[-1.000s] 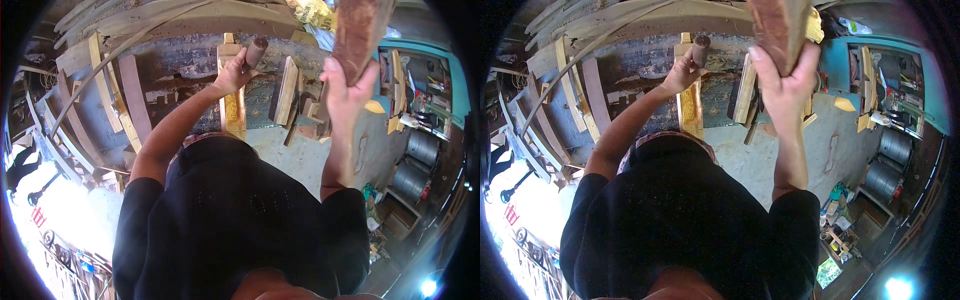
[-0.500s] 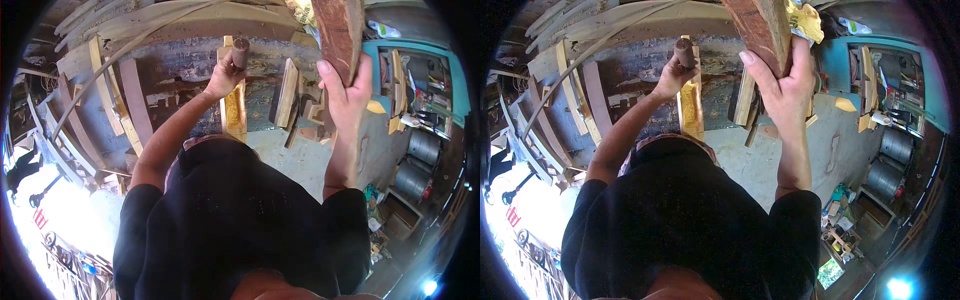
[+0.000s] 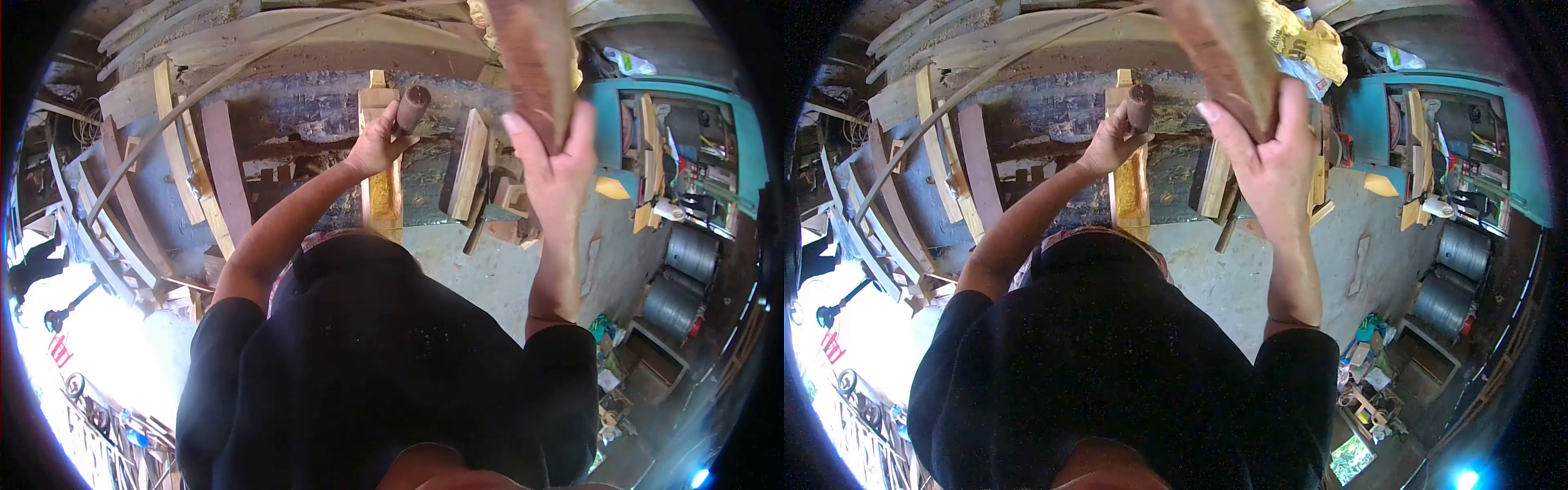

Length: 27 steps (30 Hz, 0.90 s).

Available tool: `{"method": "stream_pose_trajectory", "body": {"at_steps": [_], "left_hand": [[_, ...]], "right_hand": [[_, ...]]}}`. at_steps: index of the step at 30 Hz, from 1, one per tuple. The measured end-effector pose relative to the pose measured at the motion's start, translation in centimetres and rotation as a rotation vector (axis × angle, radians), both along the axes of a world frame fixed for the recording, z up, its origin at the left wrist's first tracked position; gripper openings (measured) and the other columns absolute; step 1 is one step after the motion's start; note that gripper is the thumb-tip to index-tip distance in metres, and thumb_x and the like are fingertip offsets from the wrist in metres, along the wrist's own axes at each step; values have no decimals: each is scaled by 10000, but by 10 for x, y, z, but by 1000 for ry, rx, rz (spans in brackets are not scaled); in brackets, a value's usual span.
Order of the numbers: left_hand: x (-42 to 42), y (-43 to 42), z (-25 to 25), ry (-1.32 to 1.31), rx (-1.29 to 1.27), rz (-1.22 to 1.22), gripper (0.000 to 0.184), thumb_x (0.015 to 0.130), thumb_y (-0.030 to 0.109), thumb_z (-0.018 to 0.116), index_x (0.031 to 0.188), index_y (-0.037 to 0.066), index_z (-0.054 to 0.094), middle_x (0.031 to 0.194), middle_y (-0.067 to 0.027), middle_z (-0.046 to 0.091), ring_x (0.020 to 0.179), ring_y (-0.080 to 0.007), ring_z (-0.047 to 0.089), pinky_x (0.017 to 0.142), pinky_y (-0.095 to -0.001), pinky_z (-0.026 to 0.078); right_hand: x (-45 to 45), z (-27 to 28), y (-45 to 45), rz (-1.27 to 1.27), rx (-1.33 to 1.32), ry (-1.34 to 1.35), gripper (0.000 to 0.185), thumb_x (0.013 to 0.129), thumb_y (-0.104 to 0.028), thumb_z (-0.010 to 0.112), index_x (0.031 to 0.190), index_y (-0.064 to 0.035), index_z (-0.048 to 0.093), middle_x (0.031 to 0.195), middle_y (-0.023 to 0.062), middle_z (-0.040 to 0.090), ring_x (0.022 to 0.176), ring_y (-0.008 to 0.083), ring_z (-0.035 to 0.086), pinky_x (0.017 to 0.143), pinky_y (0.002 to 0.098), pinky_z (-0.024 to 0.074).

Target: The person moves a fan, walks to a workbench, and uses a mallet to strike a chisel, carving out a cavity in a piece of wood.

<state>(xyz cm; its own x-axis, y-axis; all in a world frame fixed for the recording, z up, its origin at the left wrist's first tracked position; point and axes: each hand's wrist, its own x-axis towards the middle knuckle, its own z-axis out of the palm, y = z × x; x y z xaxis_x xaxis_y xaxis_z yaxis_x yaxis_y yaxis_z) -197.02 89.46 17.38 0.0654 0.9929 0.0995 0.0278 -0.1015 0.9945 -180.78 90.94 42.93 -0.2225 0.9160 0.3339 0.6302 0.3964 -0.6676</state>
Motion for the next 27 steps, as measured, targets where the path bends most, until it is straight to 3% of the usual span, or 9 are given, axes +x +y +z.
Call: {"method": "stream_pose_trajectory", "body": {"at_steps": [2, 3, 4, 7, 9, 15, 22, 24, 27], "left_hand": [[2, 4, -9, 29, 19, 6, 525, 807, 77, 722, 1234, 50, 419, 928, -135, 610, 890, -190, 597, 798, -318, 474], [6, 8, -18, -136, 14, 2, 522, 808, 59, 717, 1237, 44, 420, 950, -116, 613, 918, -171, 593, 814, -314, 473], [7, 13, -21, -299, 12, -4, 521, 809, 42, 712, 1241, 37, 421, 973, -96, 616, 947, -153, 589, 830, -310, 473], [-14, 6, -2, -18, -232, 36, 516, 823, 3, 687, 1262, 34, 417, 1056, -74, 604, 1025, -128, 561, 884, -304, 461], [-14, 3, -5, -128, -224, 25, 522, 827, -5, 680, 1273, 38, 412, 1079, -76, 602, 1024, -126, 561, 885, -306, 465], [-9, 0, -4, -183, -64, 34, 487, 830, 37, 697, 1234, 53, 428, 999, -57, 613, 924, -113, 582, 819, -292, 488], [-6, -3, 20, -24, 53, -41, 405, 836, 57, 698, 1152, 65, 445, 927, -54, 584, 831, -125, 555, 753, -287, 473], [-2, -6, 25, 2, 34, -45, 413, 824, 59, 706, 1146, 69, 448, 924, -62, 586, 819, -132, 557, 756, -285, 471], [3, -6, 20, -48, 23, -40, 418, 814, 84, 715, 1145, 67, 460, 864, -74, 597, 780, -146, 545, 747, -302, 464]], "right_hand": [[-1, -21, 0, -19, -65, -35, 470, 800, -429, 737, 961, -72, 478, 733, 129, 647, 642, 295, 652, 594, 386, 508], [1, -38, 2, -37, -130, -70, 471, 802, -428, 734, 960, -69, 472, 734, 127, 646, 627, 292, 645, 591, 388, 511], [6, -65, 7, 46, -260, -425, 493, 816, -471, 704, 972, -74, 457, 711, 126, 631, 623, 278, 642, 568, 383, 511], [16, -86, 19, 151, -57, -577, 515, 824, -533, 664, 986, -93, 448, 684, 123, 614, 614, 266, 646, 519, 386, 505], [8, -54, 15, 125, -273, -392, 520, 828, -547, 653, 989, -98, 448, 676, 125, 612, 624, 259, 655, 502, 381, 506], [-8, 1, 2, 41, -106, 139, 449, 822, -322, 750, 1019, -22, 480, 845, 112, 644, 774, 181, 646, 653, 317, 510], [2, 5, -11, 53, 97, 60, 469, 788, -246, 786, 1047, -1, 481, 888, 119, 628, 808, 179, 623, 721, 304, 494], [2, -5, -19, 25, 82, 325, 478, 771, -203, 797, 1054, -2, 469, 893, 107, 621, 793, 180, 613, 694, 321, 492], [18, -56, -18, 102, -258, -352, 446, 828, -357, 715, 1033, -56, 457, 801, 159, 633, 688, 295, 656, 625, 410, 518]]}}
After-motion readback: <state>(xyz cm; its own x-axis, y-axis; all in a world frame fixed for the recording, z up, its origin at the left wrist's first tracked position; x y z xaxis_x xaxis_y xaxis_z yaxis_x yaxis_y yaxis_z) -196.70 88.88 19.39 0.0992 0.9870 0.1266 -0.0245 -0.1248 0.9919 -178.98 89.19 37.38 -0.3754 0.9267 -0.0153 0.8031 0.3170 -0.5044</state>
